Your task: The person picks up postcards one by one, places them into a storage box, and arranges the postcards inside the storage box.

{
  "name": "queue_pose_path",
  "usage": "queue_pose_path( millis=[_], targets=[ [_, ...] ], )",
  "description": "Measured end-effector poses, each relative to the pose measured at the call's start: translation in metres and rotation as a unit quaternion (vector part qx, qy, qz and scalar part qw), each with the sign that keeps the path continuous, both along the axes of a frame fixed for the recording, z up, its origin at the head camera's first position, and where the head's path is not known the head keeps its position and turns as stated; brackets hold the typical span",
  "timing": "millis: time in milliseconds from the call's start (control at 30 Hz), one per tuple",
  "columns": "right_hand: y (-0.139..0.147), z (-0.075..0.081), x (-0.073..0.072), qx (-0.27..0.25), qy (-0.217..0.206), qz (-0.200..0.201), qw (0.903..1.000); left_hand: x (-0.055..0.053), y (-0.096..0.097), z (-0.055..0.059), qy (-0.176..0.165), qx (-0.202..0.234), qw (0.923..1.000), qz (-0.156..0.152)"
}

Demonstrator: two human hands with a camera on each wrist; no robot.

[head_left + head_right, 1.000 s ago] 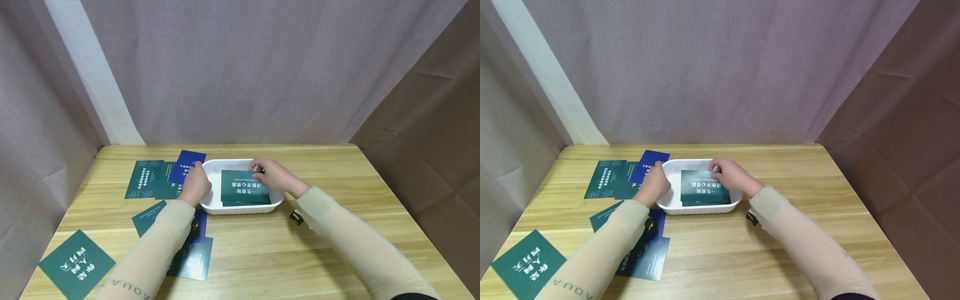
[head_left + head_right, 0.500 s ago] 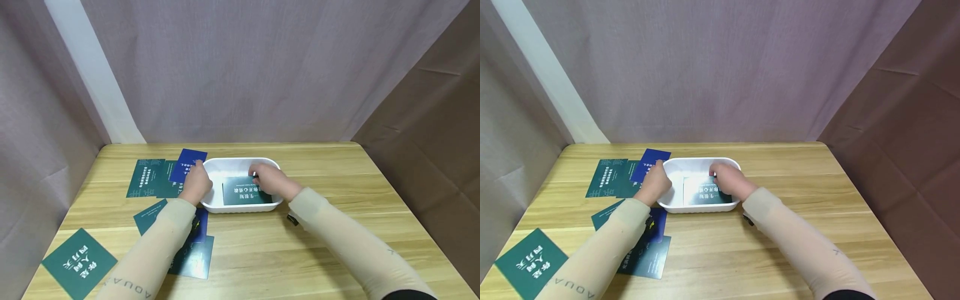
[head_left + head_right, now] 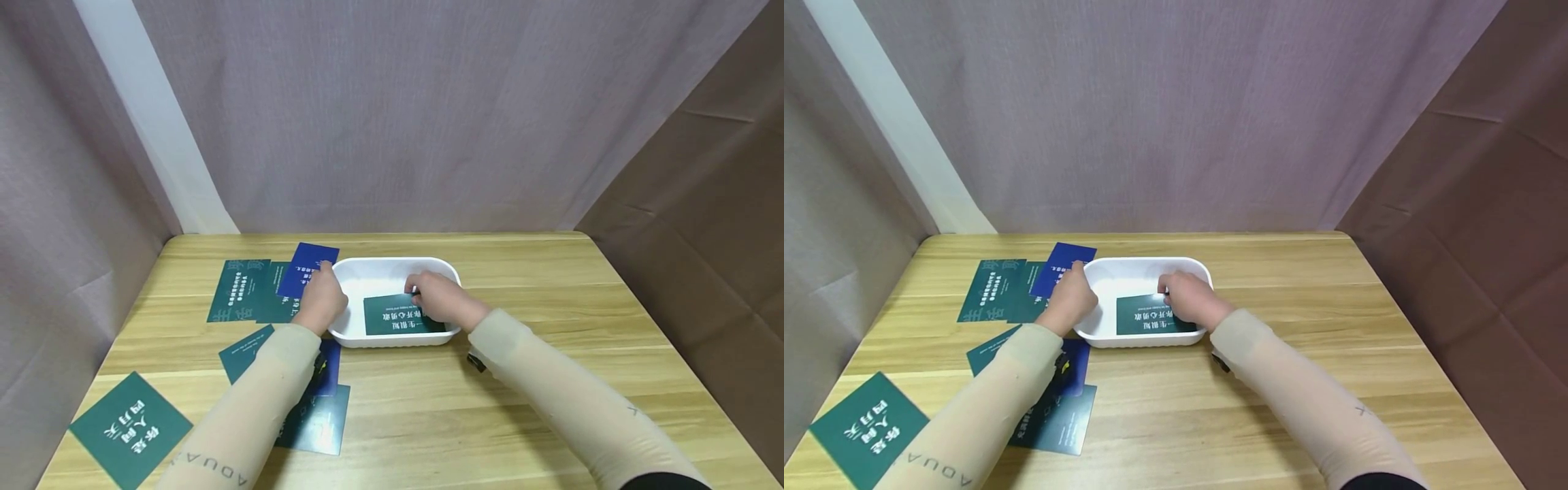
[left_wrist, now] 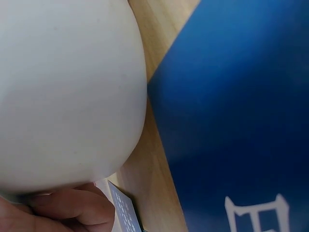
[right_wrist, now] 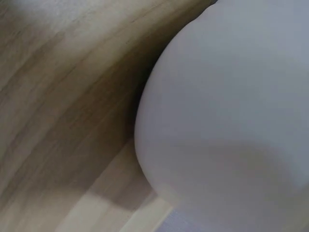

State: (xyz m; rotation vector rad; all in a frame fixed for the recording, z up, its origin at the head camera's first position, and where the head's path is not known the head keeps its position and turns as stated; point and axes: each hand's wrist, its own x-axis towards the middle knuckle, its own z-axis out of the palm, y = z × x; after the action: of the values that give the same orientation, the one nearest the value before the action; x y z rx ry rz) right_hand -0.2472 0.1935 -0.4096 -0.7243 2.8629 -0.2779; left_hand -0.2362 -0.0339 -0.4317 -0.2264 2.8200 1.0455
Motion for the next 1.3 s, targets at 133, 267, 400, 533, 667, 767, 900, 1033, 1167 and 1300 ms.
queue_pose_path(
  millis=[133,267,400,533,667,767,900,1033,1167,1300],
  targets=[
    [0.0,-0.002,0.0,0.002,0.003,-0.002,1.0,0.001,0.0,0.001,-0.005,0.005,1.0,0.001],
    [0.001,-0.004,0.001,0.004,0.011,0.0,0.9999,0.001,0.001,0.001,-0.006,0.004,1.0,0.002],
    [0.001,-0.006,0.002,0.009,0.016,0.0,0.9998,0.001,0.001,0.001,-0.006,0.002,1.0,0.001],
    [0.0,-0.006,0.004,0.016,0.019,-0.003,0.9997,0.001,0.002,0.0,-0.006,0.003,1.0,0.001],
    [-0.002,-0.007,0.005,0.02,0.025,-0.008,0.9995,0.001,0.001,0.0,-0.004,0.002,1.0,-0.001],
    [-0.003,-0.007,0.006,0.023,0.028,-0.013,0.9993,0.001,0.001,0.0,-0.002,0.002,1.0,-0.002],
    [-0.004,-0.007,0.008,0.033,0.031,-0.025,0.9986,0.001,0.002,0.0,-0.002,0.002,1.0,-0.001],
    [-0.006,-0.006,0.009,0.043,0.03,-0.041,0.9978,0.0,0.002,0.0,-0.001,0.0,1.0,-0.001],
    [-0.007,-0.007,0.011,0.048,0.034,-0.049,0.9971,0.0,0.001,0.0,-0.001,0.001,1.0,-0.003],
    [-0.008,-0.009,0.012,0.053,0.045,-0.052,0.9962,0.002,0.001,0.0,-0.006,0.002,1.0,-0.003]
  ],
)
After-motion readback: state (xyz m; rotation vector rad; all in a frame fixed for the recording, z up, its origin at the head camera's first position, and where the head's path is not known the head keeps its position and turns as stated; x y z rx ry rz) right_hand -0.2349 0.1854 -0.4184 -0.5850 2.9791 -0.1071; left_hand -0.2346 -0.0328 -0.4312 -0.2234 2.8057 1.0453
